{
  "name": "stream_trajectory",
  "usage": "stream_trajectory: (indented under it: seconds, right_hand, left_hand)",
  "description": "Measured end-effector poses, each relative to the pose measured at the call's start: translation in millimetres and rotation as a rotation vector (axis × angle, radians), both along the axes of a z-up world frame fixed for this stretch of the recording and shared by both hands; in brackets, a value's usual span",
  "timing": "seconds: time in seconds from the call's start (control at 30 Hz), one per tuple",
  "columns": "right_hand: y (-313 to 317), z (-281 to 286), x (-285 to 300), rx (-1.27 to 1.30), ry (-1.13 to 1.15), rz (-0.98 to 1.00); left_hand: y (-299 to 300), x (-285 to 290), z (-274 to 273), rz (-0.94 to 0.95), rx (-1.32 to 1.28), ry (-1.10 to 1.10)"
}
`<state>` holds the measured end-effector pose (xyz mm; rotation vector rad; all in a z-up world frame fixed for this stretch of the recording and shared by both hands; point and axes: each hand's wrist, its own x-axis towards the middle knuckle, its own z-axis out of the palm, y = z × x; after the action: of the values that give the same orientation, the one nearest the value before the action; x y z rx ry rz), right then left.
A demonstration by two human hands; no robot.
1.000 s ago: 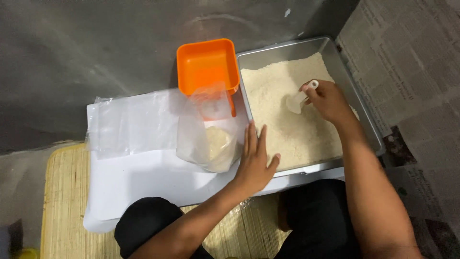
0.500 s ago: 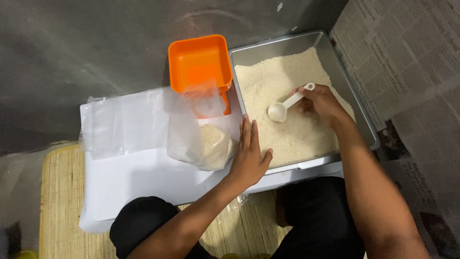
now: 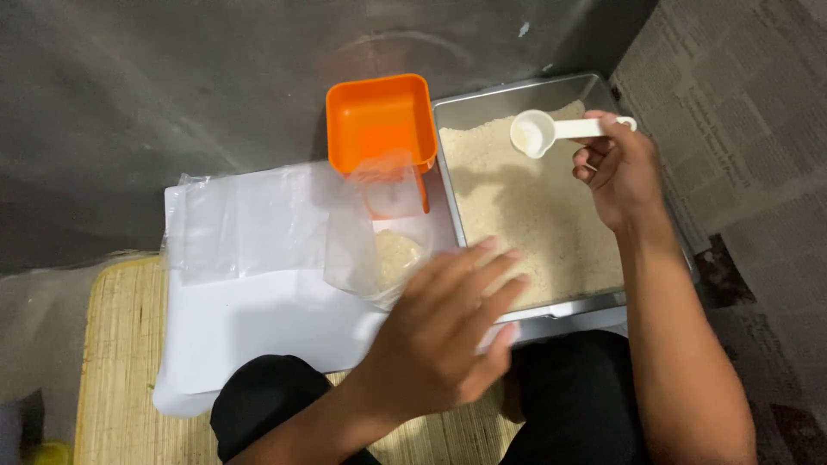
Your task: Scooping rice from a metal tray into a plastic bag using a measuring cup and weighing it on a scale.
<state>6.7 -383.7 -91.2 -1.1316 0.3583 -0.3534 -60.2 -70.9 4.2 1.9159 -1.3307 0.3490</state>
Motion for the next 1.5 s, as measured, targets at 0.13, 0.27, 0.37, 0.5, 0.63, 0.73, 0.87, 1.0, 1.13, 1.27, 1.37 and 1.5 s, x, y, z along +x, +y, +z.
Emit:
stream_trajectory:
  seconds: [0.13,0.27,0.37,0.5,0.63,0.73,0.87,1.0,1.13,1.27,1.37,1.5]
  right_hand:
    - [42,43,-10,-0.031,-0.103,-0.012]
    - [76,62,-18,0.030,-0.169,0.033]
    - [95,64,-21,-0.022,-0.265,0.091]
    - [112,64,-28,-0.142,-0.332,0.191]
    - [123,67,-35,-0.477,-0.436,0.240]
    - [128,69,-41,-0.675,-0.487,0.238]
    - [130,72,-42,-0.842,-0.563,0.276]
    - [135,79,-46,-1.065,-0.621,0.325]
    - [137,87,-54,-1.104,-0.615,0.398]
    - [96,44,-40,-0.945,-0.776,0.341]
    - [74,44,-33,-0.976,-0.619,0.038]
    - [41,26,-11,-0.824,-0.279,0.030]
  left_hand:
    - [33,18,11,0.366,0.043,-0.069]
    - [52,40,16,0.630,0.215,-0.026]
    - [59,51,10,0.640,0.195,0.031]
    - [61,59,4,0.599,0.232,0.179]
    - [59,59,3,0.544,0.228,0.212]
    - [59,58,9,0.528,0.237,0.267]
    - [58,57,13,0.532,0.225,0.274]
    - [57,57,10,0.534,0.227,0.236]
    - [53,56,2,0.544,0.234,0.170]
    - [33,38,-6,0.604,0.123,-0.013]
    - [12,11,-19,0.490,-0.018,-0.141]
    - [-16,-18,-30,0.008,-0.075,0.085]
